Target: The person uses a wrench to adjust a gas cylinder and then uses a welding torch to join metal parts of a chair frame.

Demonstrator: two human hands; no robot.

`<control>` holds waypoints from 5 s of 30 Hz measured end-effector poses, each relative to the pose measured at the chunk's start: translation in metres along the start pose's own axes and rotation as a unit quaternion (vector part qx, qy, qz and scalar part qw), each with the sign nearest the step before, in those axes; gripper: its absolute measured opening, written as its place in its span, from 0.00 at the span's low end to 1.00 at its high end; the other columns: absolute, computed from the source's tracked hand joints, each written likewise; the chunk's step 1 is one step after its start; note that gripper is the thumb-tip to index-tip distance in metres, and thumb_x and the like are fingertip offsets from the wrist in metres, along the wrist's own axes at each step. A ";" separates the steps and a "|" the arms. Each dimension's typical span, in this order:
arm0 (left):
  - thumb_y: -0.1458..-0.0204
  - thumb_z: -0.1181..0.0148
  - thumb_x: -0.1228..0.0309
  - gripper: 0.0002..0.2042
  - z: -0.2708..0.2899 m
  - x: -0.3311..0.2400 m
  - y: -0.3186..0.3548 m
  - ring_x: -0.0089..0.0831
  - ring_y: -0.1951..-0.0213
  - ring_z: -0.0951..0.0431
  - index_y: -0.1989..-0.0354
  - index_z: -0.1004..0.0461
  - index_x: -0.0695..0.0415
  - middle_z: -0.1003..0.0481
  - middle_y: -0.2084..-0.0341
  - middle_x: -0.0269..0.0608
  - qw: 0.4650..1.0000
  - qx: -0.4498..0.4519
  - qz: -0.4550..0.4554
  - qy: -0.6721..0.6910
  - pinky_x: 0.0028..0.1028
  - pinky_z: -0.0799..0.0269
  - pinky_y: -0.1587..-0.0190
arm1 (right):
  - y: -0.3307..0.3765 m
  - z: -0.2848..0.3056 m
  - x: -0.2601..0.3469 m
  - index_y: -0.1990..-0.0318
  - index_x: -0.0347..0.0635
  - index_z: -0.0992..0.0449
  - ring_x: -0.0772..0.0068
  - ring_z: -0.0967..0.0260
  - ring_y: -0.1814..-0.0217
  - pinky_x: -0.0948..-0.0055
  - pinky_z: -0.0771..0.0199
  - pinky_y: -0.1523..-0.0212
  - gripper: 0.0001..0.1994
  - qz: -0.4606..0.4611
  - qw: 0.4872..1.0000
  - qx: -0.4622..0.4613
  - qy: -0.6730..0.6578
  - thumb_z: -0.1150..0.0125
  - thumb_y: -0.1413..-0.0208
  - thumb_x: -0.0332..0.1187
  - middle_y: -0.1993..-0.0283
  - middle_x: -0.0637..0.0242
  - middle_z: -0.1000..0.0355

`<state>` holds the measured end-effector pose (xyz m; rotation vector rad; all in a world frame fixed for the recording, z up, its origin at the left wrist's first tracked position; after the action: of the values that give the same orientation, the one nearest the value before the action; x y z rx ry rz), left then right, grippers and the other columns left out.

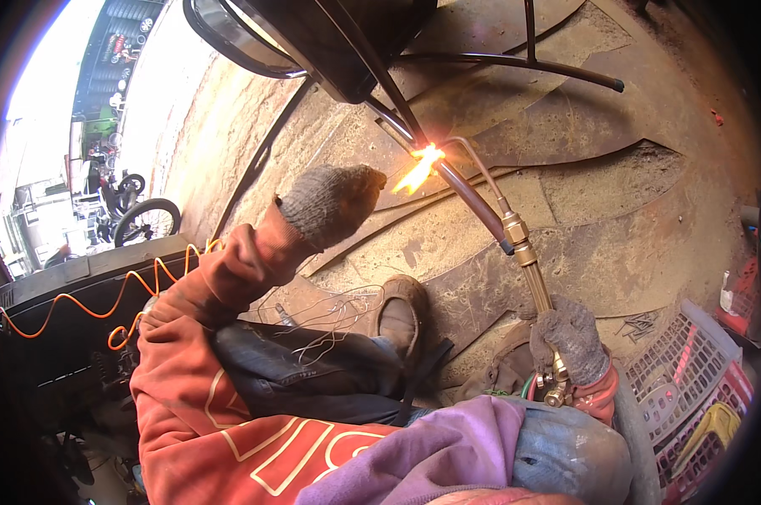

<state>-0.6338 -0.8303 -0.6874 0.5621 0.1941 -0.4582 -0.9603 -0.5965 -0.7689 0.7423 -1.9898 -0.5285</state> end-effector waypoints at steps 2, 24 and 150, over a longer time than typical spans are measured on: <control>0.36 0.46 0.66 0.13 0.001 0.000 0.000 0.43 0.59 0.17 0.50 0.21 0.57 0.18 0.63 0.49 1.000 -0.006 -0.009 -0.003 0.37 0.22 0.55 | 0.002 0.002 0.003 0.57 0.33 0.27 0.77 0.31 0.75 0.76 0.31 0.74 0.07 -0.015 1.000 0.017 0.007 0.44 0.38 0.28 0.74 0.66 0.28; 0.36 0.47 0.66 0.13 -0.001 0.004 0.002 0.45 0.60 0.17 0.50 0.21 0.57 0.18 0.64 0.49 0.999 -0.033 -0.036 0.016 0.38 0.22 0.55 | 0.001 0.003 0.001 0.59 0.35 0.27 0.77 0.31 0.75 0.76 0.31 0.74 0.08 -0.010 1.000 0.018 -0.001 0.42 0.38 0.31 0.74 0.66 0.28; 0.38 0.43 0.69 0.12 -0.010 0.005 -0.007 0.31 0.62 0.17 0.50 0.20 0.59 0.17 0.65 0.45 0.997 -0.010 0.010 0.076 0.31 0.22 0.56 | 0.003 0.000 0.004 0.56 0.33 0.28 0.76 0.33 0.77 0.76 0.33 0.75 0.09 -0.018 1.000 0.014 -0.015 0.43 0.36 0.30 0.75 0.65 0.28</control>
<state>-0.6336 -0.8319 -0.7002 0.5794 0.3381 -0.3932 -0.9628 -0.5976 -0.7645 0.7939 -2.0194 -0.5369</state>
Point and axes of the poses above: each hand's wrist, its own y-axis away from the middle knuckle, its own z-axis out of the back of the hand, x = y × z, the point moved 1 cm from there along -y, towards the middle knuckle
